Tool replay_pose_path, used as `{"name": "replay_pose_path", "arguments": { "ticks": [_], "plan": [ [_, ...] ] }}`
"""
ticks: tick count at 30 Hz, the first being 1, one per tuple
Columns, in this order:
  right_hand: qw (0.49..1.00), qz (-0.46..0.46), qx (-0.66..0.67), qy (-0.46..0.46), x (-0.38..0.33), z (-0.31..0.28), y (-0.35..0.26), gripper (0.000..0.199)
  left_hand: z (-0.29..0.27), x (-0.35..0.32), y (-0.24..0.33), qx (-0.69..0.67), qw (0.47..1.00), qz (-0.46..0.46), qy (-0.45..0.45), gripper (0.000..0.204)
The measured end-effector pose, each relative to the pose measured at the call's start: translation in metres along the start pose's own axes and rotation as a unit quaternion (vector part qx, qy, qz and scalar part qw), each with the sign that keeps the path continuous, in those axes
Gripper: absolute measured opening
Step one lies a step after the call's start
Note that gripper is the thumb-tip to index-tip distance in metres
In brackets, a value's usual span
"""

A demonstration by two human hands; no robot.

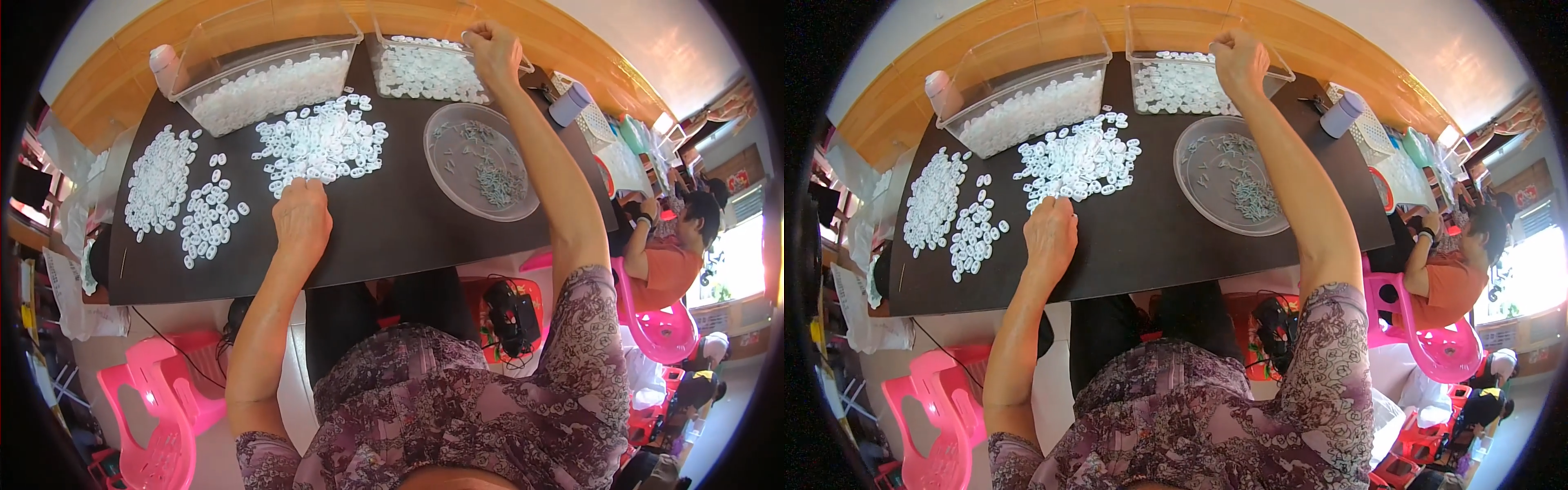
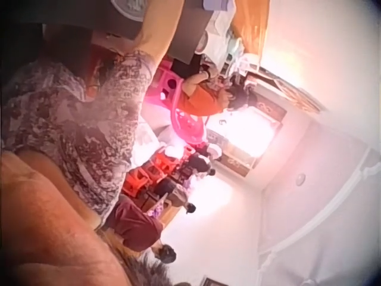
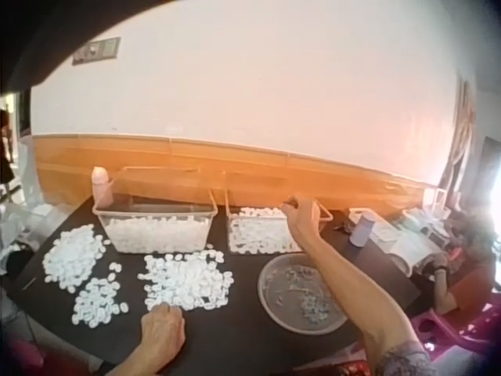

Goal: Assembling small white plastic components by hand by inserting pins into them.

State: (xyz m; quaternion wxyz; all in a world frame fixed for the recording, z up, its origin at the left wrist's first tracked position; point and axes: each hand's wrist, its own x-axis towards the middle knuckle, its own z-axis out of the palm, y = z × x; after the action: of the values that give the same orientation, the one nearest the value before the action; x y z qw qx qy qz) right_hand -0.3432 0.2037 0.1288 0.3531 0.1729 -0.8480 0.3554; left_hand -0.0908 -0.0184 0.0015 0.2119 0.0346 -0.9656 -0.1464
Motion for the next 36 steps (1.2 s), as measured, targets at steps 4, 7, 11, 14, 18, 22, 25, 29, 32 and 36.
{"name": "replay_pose_path", "arguments": {
  "ticks": [4,7,11,14,18,22,25,29,32,36],
  "plan": [
    [0.999,-0.017,-0.005,-0.035,0.013,0.016,0.015,0.015,-0.002,-0.001,-0.002,-0.056,0.998,-0.001,0.003,0.013],
    [0.984,-0.131,-0.117,-0.038,0.011,0.025,0.027,0.015,-0.004,-0.003,0.004,-0.070,0.997,0.014,0.014,0.014],
    [0.981,-0.178,-0.036,-0.066,-0.040,0.001,-0.036,0.021,-0.004,-0.010,0.003,-0.097,0.995,0.020,0.008,0.015],
    [0.958,-0.081,0.145,-0.232,-0.109,-0.015,-0.065,0.017,-0.007,-0.016,0.004,-0.215,0.976,0.018,0.026,0.020],
    [0.888,0.005,0.267,-0.374,-0.190,-0.030,-0.082,0.012,-0.024,-0.023,0.031,-0.380,0.919,-0.090,-0.056,0.031],
    [0.847,0.096,0.327,-0.408,-0.220,-0.029,-0.092,0.008,-0.035,-0.028,0.048,-0.448,0.885,-0.105,-0.076,0.032],
    [0.833,0.158,0.364,-0.386,-0.227,-0.034,-0.098,0.009,-0.028,-0.034,0.045,-0.558,0.817,-0.140,-0.040,0.032],
    [0.823,0.249,0.409,-0.306,-0.238,-0.040,-0.103,0.012,-0.022,-0.045,0.055,-0.632,0.757,-0.168,-0.012,0.027],
    [0.814,0.277,0.404,-0.311,-0.243,-0.048,-0.109,0.011,-0.015,-0.053,0.061,-0.657,0.719,-0.225,-0.024,0.018],
    [0.805,0.255,0.442,-0.303,-0.251,-0.050,-0.109,0.010,-0.010,-0.056,0.065,-0.660,0.710,-0.244,0.033,0.008]
  ]
}}
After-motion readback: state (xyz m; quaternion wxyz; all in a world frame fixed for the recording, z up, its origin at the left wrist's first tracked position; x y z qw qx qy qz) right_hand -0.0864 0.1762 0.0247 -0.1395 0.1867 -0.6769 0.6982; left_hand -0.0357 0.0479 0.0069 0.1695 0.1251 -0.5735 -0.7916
